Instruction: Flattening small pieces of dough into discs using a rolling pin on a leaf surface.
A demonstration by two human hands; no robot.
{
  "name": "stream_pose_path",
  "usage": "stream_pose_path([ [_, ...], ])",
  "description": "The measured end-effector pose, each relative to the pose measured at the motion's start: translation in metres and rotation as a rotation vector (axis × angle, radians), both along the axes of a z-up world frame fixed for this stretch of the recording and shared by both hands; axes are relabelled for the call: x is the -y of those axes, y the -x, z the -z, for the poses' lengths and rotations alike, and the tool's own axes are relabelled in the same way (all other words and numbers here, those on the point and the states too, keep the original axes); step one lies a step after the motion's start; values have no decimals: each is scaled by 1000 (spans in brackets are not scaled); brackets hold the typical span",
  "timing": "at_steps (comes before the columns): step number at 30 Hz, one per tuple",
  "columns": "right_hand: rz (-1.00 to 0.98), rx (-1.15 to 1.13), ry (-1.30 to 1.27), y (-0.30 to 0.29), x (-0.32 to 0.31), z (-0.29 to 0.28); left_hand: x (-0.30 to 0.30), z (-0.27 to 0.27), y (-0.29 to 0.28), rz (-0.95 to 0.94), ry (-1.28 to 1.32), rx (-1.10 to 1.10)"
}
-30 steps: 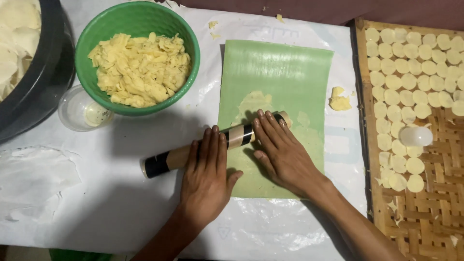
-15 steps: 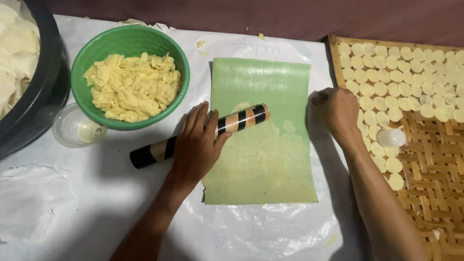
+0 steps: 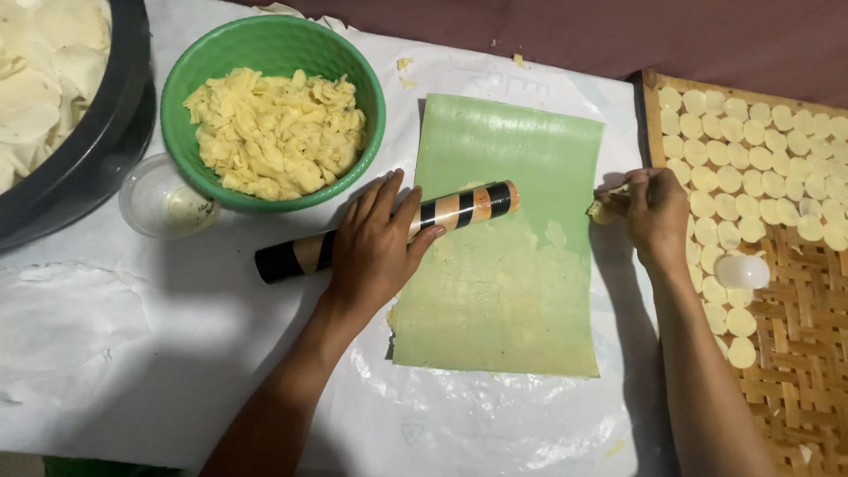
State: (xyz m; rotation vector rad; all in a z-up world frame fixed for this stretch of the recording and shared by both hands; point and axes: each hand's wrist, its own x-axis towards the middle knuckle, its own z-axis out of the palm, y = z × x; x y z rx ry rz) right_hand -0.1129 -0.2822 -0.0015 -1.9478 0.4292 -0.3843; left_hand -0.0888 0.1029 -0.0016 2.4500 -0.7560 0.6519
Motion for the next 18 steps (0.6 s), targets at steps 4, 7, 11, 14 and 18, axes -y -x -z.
stream_pose_path([
  [4, 45, -51, 635, 15, -40, -33, -2, -1, 0, -1, 25, -7],
  [7, -145, 321, 927, 23, -70, -41, -3, -1, -2, 21, -1, -51],
  [11, -321, 270, 529, 45, -170, -66, -2, 1, -2, 21, 36, -20],
  [14, -434, 242, 447, 50, -212, -65, -2, -2, -1, 25, 35, -26],
  [18, -518, 248, 727, 43, -210, -26, -4, -10, 1, 34, 29, -21],
])
